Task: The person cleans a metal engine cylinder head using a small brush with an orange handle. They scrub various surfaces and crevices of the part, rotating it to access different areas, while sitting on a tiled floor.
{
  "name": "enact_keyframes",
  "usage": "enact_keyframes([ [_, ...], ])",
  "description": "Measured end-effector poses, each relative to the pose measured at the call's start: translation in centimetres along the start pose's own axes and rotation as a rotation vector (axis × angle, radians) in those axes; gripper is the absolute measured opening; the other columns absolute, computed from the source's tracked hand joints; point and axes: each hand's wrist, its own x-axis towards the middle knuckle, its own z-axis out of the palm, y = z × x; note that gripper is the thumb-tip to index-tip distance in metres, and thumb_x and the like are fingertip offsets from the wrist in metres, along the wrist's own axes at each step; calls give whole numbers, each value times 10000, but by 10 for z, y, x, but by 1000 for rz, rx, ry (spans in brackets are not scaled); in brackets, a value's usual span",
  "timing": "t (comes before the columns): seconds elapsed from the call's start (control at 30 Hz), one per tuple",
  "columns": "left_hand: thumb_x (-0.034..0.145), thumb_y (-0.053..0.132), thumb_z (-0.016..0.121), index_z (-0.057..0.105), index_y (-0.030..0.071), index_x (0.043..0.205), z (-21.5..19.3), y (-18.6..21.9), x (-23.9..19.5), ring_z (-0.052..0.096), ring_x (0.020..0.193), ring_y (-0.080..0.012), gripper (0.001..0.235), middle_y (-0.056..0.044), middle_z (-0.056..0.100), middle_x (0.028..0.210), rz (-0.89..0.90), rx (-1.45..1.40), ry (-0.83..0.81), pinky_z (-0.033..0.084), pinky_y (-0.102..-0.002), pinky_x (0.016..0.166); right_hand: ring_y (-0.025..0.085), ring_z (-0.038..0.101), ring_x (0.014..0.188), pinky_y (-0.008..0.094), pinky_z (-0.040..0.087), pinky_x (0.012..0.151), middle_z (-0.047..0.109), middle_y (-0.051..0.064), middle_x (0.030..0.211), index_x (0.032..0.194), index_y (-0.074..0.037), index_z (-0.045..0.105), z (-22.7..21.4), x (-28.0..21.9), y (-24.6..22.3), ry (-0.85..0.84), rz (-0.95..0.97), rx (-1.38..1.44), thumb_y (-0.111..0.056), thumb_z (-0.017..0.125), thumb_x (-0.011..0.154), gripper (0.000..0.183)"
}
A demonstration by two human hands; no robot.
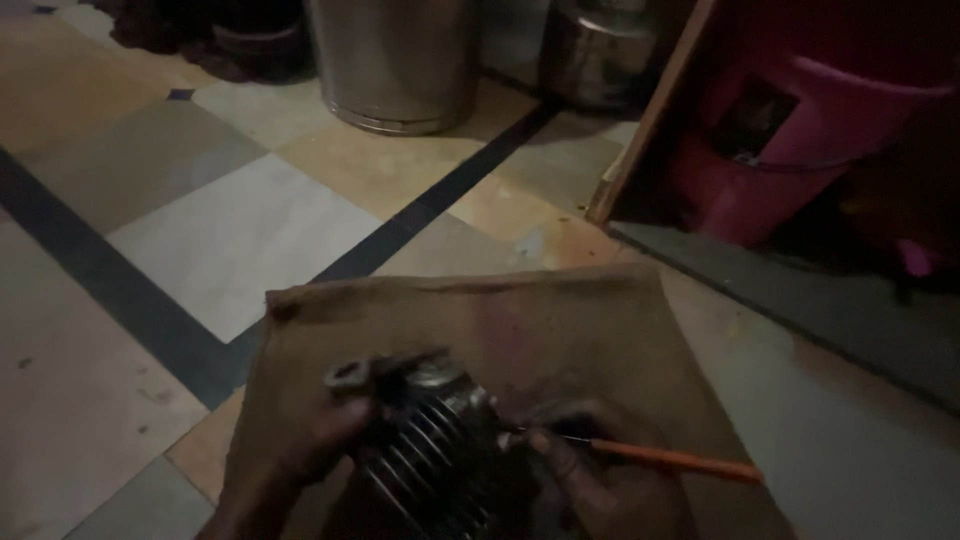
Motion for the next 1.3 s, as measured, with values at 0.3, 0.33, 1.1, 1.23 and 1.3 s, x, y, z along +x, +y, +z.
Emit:
enact_keyframes([
  [0.3, 769, 547, 677, 560, 15, 1459, 9, -4, 11, 662, 1073, -199, 879, -106, 715, 1234, 73, -102, -288, 554, -331, 922, 219, 748, 993, 344, 560, 841, 783, 123, 1017, 1054, -36, 761, 20, -6, -4, -60, -487, -74, -145, 715, 959, 152],
  [0.33, 758, 501, 696, 556, 21, 1467, 9, -2, 10, 668, 1031, -202, 867, -107, 720, 1209, 38, -101, -300, 565, -336, 888, 202, 750, 935, 326, 585, 798, 788, 109, 961, 1019, -45, 763, 23, -7, 1, -37, -478, -61, -134, 715, 939, 129],
  [1.1, 735, 519, 659, 613, 39, 1371, -3, -27, 16, 688, 940, -208, 798, -103, 737, 1077, -100, -198, -207, 560, -329, 773, 182, 800, 846, 309, 655, 691, 773, 124, 1053, 1064, -82, 767, 32, -15, 96, 28, -713, -209, -132, 802, 813, 258],
  [1.23, 789, 456, 655, 700, -115, 1159, -19, -48, 25, 668, 840, -216, 682, -132, 719, 955, -130, -132, 71, 543, -341, 720, 155, 773, 838, 303, 639, 756, 765, 76, 985, 1074, -64, 741, 19, -4, 107, 17, -691, -215, -149, 851, 855, 259],
  [1.3, 783, 447, 657, 692, -77, 1165, -22, -55, 29, 627, 839, -204, 649, -114, 684, 951, -103, -165, 62, 513, -343, 710, 157, 774, 825, 304, 635, 738, 779, 71, 991, 1072, -70, 753, 12, -5, 102, 14, -496, -309, -148, 838, 853, 247],
])
